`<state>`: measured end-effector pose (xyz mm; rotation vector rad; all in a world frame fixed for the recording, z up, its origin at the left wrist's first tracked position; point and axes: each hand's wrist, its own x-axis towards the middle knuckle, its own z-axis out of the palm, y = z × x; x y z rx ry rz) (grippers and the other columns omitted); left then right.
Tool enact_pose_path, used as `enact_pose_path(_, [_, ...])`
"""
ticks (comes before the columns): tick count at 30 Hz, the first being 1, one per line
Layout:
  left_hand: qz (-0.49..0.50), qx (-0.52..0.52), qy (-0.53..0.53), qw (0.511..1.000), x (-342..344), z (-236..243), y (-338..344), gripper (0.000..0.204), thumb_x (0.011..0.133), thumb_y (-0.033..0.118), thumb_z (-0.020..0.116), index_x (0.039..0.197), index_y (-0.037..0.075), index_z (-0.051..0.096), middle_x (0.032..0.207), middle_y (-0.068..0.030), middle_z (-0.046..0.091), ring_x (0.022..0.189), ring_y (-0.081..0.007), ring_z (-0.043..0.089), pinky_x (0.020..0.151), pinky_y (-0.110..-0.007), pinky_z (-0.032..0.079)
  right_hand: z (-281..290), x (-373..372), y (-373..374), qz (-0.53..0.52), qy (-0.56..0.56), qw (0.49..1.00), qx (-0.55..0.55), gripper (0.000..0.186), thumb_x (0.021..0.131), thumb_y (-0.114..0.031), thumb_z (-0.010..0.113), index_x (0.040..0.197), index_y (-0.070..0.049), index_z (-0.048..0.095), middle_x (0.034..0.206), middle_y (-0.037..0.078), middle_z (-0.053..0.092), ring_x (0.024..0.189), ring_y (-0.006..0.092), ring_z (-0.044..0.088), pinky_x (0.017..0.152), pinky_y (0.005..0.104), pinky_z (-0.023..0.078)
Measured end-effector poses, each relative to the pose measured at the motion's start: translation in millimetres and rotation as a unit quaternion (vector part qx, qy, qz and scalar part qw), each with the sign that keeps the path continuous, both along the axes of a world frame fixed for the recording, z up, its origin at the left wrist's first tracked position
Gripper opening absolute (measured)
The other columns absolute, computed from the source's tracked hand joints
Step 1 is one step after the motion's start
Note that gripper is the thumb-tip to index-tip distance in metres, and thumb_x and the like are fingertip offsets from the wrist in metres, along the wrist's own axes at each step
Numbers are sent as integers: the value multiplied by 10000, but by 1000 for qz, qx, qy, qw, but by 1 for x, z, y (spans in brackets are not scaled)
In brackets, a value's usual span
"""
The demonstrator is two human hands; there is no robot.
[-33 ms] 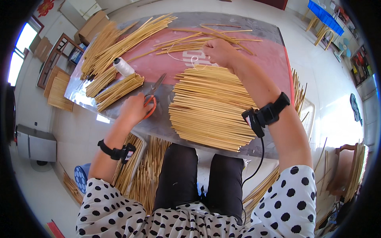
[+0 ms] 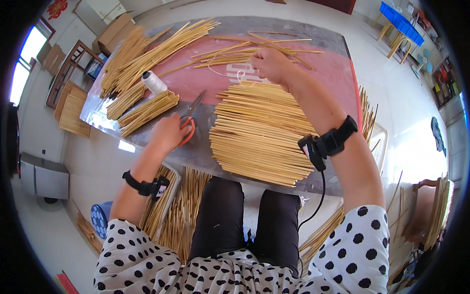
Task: The person is weaving bamboo sticks together using white thread and scissors.
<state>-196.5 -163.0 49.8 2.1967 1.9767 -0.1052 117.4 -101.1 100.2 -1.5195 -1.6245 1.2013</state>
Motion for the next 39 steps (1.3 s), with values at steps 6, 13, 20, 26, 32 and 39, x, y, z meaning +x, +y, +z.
enact_pose_path(6, [19,-9,-16,1000,3,6,3,393,824,393,692,938,20,641,963,-190,671,927,-366,647,786,-459,517,55,-15,-30,-44,63,996,39,190,995,-246,497,947,-71,553,657,-61,453,579,31,401,508,205,302])
enact_pose_path(13, [-18,134,-75,988,18,-1,-3,367,824,319,695,1035,21,664,1172,-175,573,1103,-349,562,878,-439,494,91,-22,-51,-128,118,984,30,220,1008,-226,456,1007,-38,569,765,-5,501,645,59,440,520,210,336])
enact_pose_path(20, [-51,198,-304,930,72,3,34,762,781,236,745,1416,85,353,1390,-244,413,1199,-435,500,952,-467,471,122,-41,-77,-121,236,964,11,215,1004,-214,477,1037,-23,571,925,20,533,724,90,499,549,218,406])
enact_pose_path(26, [-94,219,-359,902,106,-20,80,510,799,255,735,1240,82,548,1370,-297,419,1181,-409,535,917,-434,497,119,-63,-97,-59,194,979,5,183,973,-206,507,1005,-50,598,922,28,576,742,94,547,577,240,438])
enact_pose_path(32, [-17,56,-582,811,113,39,68,293,979,260,514,858,29,645,888,-114,675,742,-197,646,672,-290,504,143,-52,-157,121,-68,987,80,184,958,-223,561,982,-41,562,989,38,601,808,107,569,671,244,479])
enact_pose_path(39, [-229,-175,-787,545,56,135,-59,282,1030,268,418,906,44,537,996,-152,660,889,-247,671,779,-335,530,146,-33,-267,-27,-223,880,418,311,905,-276,631,1039,-26,504,1288,133,519,1124,204,511,874,305,466])
